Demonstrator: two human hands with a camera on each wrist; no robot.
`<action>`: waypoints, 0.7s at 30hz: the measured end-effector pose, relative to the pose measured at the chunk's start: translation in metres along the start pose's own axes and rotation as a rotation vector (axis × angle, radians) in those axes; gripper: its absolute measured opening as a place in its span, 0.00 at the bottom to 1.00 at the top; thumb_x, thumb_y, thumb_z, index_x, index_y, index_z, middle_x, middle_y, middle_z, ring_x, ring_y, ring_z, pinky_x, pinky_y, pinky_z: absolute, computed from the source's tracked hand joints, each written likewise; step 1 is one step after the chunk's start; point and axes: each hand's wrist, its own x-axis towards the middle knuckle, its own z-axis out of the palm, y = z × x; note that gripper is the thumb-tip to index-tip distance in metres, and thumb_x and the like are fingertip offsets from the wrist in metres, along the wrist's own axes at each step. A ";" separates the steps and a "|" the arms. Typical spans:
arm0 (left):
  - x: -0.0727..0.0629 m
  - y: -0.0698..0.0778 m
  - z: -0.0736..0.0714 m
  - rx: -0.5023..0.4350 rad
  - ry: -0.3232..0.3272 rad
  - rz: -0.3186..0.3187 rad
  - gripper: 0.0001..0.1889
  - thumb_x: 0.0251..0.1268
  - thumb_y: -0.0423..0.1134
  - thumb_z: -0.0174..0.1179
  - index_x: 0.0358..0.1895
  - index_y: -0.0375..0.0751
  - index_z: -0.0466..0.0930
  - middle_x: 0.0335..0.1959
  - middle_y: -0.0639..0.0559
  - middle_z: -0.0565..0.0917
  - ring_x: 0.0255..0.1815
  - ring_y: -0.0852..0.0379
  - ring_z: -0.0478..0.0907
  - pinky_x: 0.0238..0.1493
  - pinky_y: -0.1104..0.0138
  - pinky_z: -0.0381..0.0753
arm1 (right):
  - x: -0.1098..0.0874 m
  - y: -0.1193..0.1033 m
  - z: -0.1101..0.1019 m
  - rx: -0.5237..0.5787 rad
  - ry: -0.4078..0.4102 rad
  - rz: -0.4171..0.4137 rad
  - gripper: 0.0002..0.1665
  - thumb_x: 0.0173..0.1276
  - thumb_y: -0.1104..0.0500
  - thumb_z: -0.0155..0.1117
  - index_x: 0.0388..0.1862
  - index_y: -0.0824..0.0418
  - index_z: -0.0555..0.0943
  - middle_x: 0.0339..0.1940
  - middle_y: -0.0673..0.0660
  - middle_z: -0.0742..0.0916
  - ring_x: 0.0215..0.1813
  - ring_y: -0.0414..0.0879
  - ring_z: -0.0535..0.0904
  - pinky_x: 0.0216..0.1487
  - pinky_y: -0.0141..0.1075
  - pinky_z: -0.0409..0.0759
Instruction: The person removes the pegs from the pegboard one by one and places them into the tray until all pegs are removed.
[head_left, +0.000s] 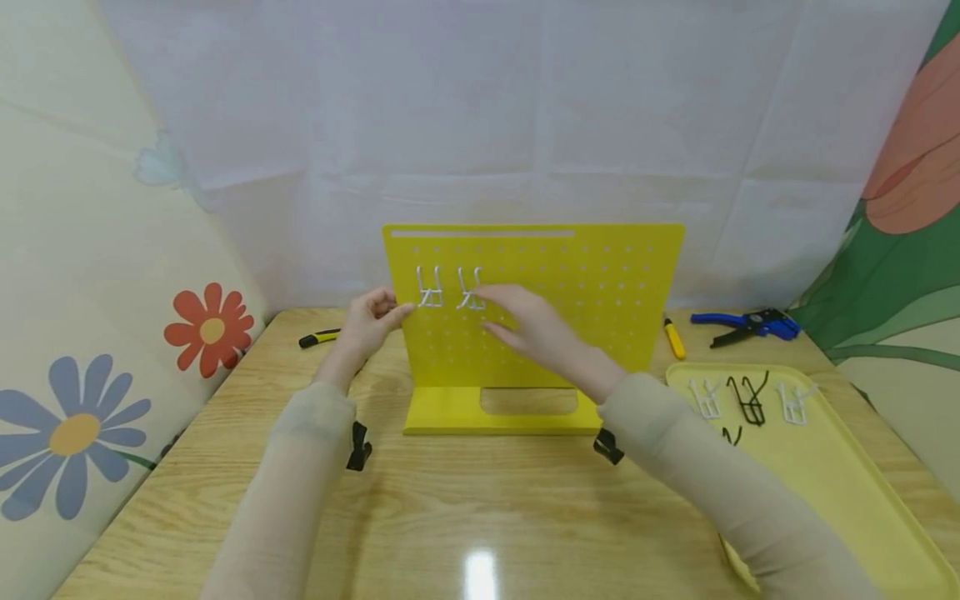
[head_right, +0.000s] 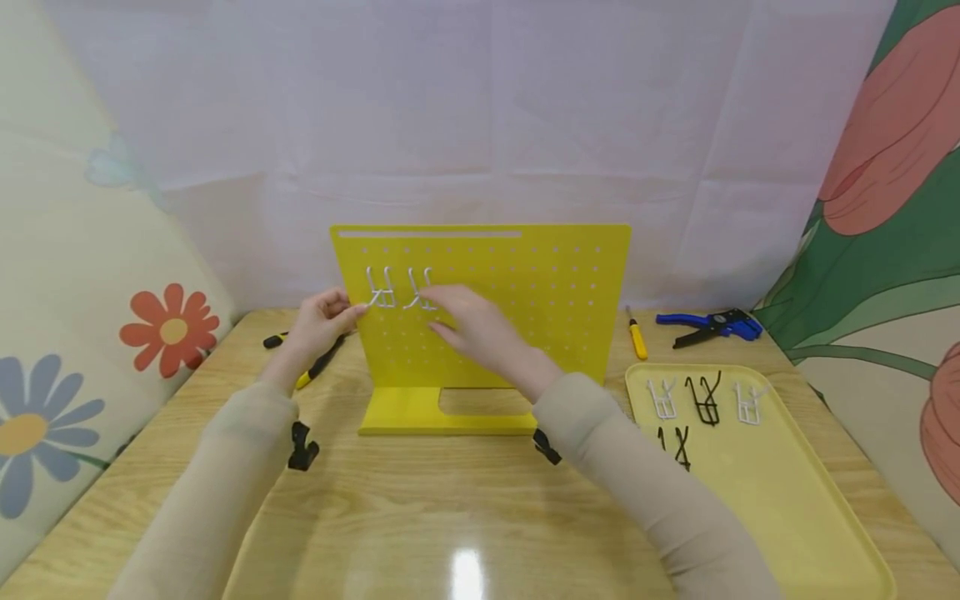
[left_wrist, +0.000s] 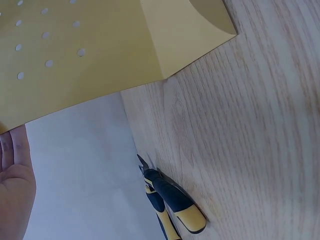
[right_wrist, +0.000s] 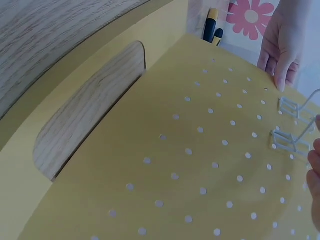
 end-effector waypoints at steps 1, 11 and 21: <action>0.000 0.000 0.000 0.000 0.000 0.000 0.12 0.67 0.38 0.56 0.41 0.29 0.73 0.24 0.73 0.79 0.31 0.72 0.78 0.45 0.65 0.84 | 0.002 0.000 0.002 -0.006 -0.004 -0.001 0.25 0.62 0.67 0.64 0.58 0.69 0.74 0.57 0.63 0.81 0.60 0.54 0.77 0.65 0.39 0.72; -0.002 0.001 0.001 -0.025 -0.003 -0.006 0.11 0.67 0.38 0.56 0.39 0.29 0.73 0.24 0.71 0.80 0.32 0.71 0.78 0.42 0.72 0.83 | 0.014 -0.003 0.015 -0.059 0.000 -0.022 0.19 0.64 0.65 0.63 0.54 0.67 0.78 0.54 0.61 0.83 0.58 0.52 0.78 0.63 0.36 0.74; -0.002 0.001 0.000 -0.036 -0.005 -0.009 0.10 0.67 0.37 0.56 0.39 0.31 0.73 0.25 0.70 0.80 0.32 0.72 0.78 0.41 0.75 0.82 | 0.016 -0.002 0.019 -0.070 0.026 -0.063 0.10 0.65 0.66 0.61 0.44 0.66 0.84 0.46 0.59 0.86 0.52 0.50 0.81 0.58 0.33 0.78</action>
